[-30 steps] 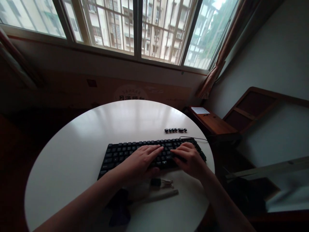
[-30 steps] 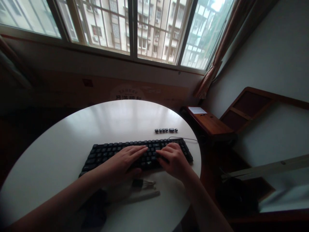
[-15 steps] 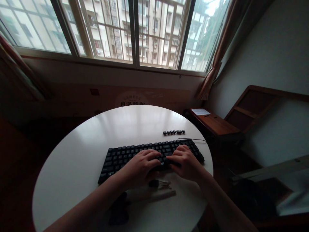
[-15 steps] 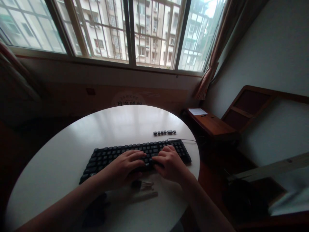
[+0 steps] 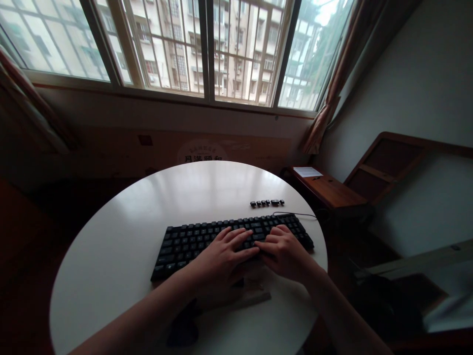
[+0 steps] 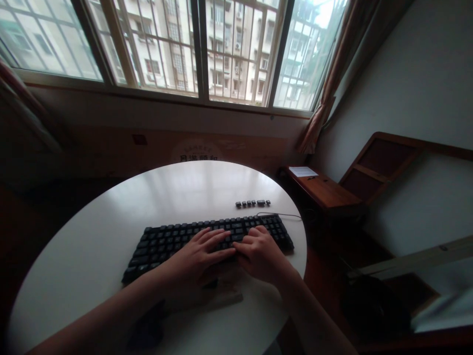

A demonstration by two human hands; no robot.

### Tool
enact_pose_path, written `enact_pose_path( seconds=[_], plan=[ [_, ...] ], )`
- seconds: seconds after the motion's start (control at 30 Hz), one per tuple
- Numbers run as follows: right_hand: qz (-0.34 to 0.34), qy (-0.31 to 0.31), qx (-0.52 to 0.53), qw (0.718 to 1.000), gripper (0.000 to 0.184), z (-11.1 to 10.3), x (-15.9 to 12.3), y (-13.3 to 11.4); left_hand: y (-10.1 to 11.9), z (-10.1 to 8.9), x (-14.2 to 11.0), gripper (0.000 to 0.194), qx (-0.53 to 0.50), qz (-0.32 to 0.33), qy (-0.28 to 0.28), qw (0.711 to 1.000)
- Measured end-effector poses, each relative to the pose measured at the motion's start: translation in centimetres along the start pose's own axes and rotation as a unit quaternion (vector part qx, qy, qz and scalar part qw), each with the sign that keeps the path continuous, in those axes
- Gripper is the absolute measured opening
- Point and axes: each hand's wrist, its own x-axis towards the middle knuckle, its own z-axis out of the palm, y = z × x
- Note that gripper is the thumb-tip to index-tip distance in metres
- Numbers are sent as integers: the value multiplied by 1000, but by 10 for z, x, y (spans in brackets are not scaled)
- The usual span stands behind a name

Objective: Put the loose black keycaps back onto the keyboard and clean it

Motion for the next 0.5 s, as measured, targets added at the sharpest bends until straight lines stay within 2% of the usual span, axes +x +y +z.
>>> enact_pose_path(
  seconds=[0.2, 0.33, 0.5],
  plan=[
    [8, 11, 33, 999, 16, 4, -1, 5, -2, 0, 0, 44, -25, 0, 15, 1000],
    [16, 23, 65, 997, 20, 4, -3, 12, -2, 1, 0, 46, -29, -8, 5, 1000],
    [26, 35, 107, 993, 10, 6, -4, 18, -1, -7, 5, 40, -34, -7, 8, 999]
  ],
)
